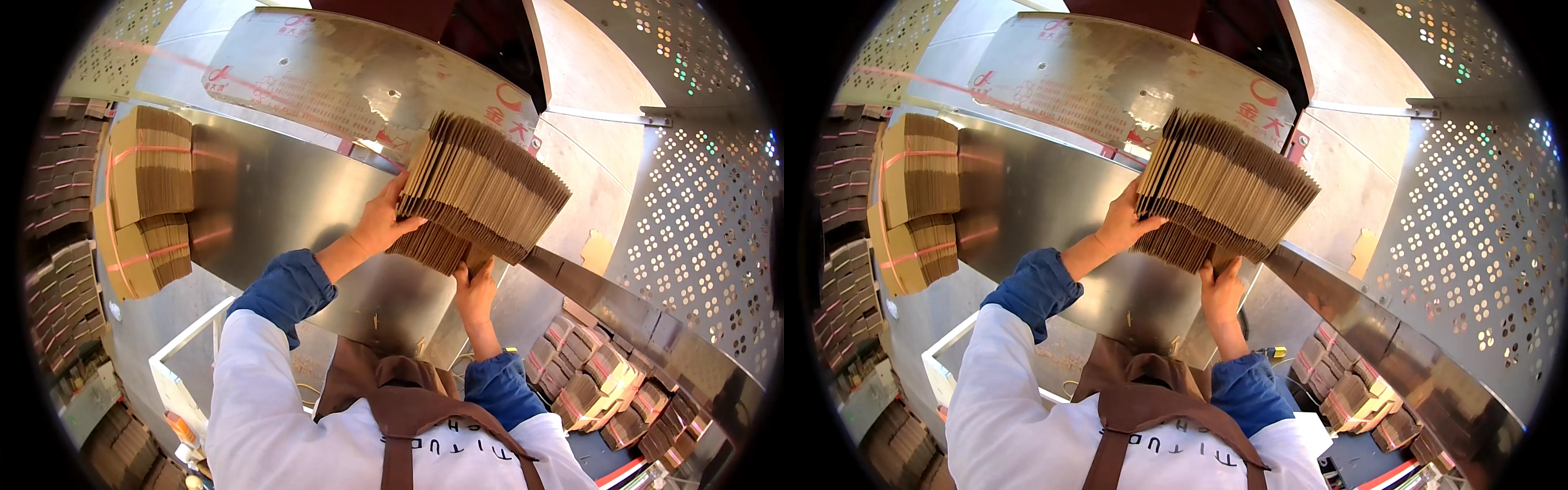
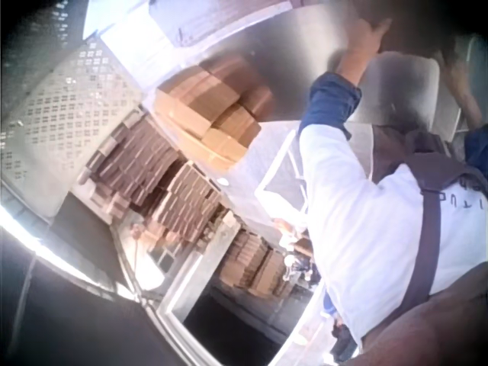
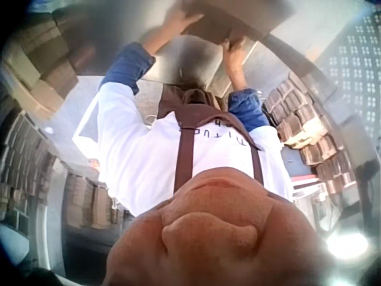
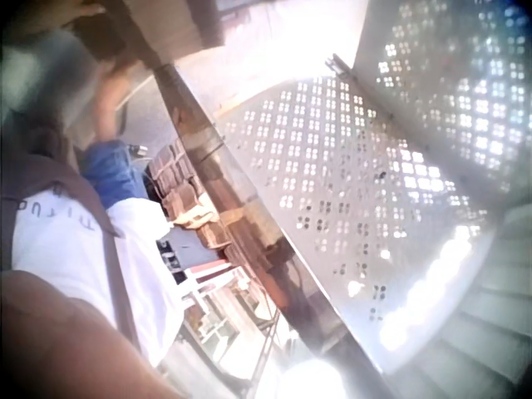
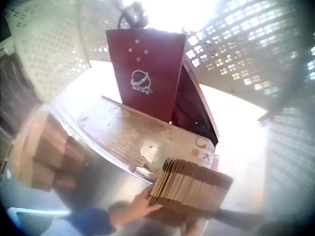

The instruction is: The person sorts flat cardboard pieces on a table and floor, then stacks them into bundles. They use a strapping machine to wrap the stacks with pink plastic bands and place the finished bundles on a metal surface. The person also sits on the floor to manually organize and bundle smaller cardboard pieces.

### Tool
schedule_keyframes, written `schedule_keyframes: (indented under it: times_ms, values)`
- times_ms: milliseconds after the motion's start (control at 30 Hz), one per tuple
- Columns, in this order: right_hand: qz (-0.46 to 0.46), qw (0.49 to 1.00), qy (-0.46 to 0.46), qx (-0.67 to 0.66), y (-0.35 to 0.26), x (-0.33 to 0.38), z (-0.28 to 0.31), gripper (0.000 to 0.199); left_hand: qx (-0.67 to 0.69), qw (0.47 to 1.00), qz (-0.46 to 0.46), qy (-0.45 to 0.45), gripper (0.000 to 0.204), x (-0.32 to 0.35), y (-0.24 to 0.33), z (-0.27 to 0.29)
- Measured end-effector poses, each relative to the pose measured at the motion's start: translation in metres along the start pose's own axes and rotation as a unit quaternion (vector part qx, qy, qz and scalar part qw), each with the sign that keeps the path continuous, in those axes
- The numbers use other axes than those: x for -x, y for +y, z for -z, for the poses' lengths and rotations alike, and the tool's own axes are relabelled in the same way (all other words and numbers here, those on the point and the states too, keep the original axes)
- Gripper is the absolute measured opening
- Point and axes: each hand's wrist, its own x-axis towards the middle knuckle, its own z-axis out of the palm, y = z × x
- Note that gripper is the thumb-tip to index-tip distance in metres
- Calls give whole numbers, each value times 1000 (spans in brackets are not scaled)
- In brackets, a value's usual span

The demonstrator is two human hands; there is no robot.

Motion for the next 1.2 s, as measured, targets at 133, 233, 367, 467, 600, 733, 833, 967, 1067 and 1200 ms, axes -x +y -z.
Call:
schedule_keyframes:
  times_ms: [133, 233, 367, 467, 600, 733, 833, 967, 1067, 1200]
  values:
    - [-12, 1000, -5, -19, -9, -3, 4, 68, 9, 1000, -14, 3, 85, 0, 0, -2]
    - [-2, 1000, 4, 6, -10, -2, 4, 67, 13, 1000, -11, 15, 83, 1, 5, -3]
    - [-11, 1000, -5, -12, -11, -2, 3, 68, 13, 1000, -13, 16, 85, -1, 4, -11]
    - [-12, 1000, -4, -17, -5, -2, 0, 64, 49, 999, 3, 7, 85, -1, 4, -9]
    - [-26, 999, -1, -24, -7, 0, 1, 62, 50, 999, 19, 2, 85, -2, 5, -7]
    - [-8, 1000, 8, -15, -8, -2, 2, 71, 42, 999, 5, 7, 86, -2, 2, -8]
    - [-8, 1000, 7, -24, -13, -2, 4, 67, 38, 999, 5, 3, 83, -2, 1, -9]
    - [-4, 999, 7, -35, -8, -1, 2, 68, 29, 999, -13, 6, 84, -3, -3, -11]
    - [0, 999, 3, -33, -3, -1, -1, 75, 31, 999, -13, 0, 84, -3, -5, -10]
    - [8, 1000, 11, -16, -3, -1, -1, 77, 35, 999, -17, -4, 84, -6, -5, -10]
